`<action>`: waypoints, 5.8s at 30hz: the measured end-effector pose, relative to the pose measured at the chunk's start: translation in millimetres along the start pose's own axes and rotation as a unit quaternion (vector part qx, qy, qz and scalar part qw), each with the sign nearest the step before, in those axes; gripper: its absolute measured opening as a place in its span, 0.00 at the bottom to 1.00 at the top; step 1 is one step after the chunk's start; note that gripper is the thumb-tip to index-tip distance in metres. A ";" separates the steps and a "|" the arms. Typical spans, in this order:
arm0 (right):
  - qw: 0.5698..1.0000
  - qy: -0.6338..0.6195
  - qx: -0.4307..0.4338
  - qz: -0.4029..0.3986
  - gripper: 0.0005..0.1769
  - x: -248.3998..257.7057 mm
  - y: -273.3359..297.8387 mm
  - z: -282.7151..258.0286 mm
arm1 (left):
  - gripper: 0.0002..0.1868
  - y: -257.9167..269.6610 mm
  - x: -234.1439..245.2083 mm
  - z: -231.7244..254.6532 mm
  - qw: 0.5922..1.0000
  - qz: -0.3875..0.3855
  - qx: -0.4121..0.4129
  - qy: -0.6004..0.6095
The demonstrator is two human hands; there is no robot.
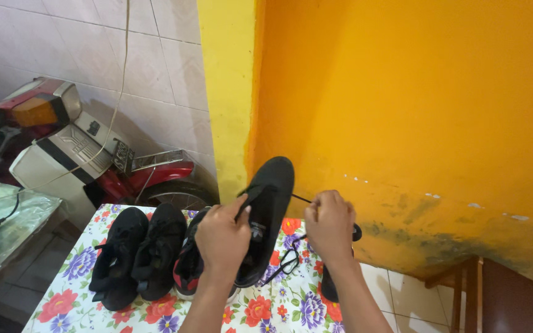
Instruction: The person unlaces a black sneaker on a floral tablecloth, removes the laces, and then re-laces the same shoe. The person then moves to a second sneaker and begins unlacing it.
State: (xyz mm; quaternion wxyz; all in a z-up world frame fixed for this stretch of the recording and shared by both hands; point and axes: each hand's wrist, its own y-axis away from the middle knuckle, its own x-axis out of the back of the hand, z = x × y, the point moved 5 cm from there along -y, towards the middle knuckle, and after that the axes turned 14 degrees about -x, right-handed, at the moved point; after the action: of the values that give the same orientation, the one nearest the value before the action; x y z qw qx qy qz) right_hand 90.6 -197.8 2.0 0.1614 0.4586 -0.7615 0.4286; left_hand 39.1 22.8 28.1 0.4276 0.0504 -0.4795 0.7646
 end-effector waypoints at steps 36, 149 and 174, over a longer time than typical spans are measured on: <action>0.970 -0.217 -0.049 -0.101 0.21 -20.2 6.6 3.2 | 0.13 7.3 -6.8 12.6 0.999 -0.012 -0.011 0.035; 0.867 -0.306 -0.130 -0.372 0.11 -59.6 40.9 50.5 | 0.17 24.5 -105.3 2.8 0.893 -0.225 -0.078 0.381; 0.941 -0.083 -0.155 -0.290 0.10 2.2 -5.7 49.5 | 0.13 22.7 -68.6 -134.1 0.725 -0.034 0.485 0.487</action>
State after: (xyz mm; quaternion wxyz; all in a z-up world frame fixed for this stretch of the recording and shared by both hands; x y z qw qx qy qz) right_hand 101.5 -239.9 -22.5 0.2837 0.6628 -0.6633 0.2005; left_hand 111.0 81.4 -92.7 0.5457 -0.1123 0.2335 0.7970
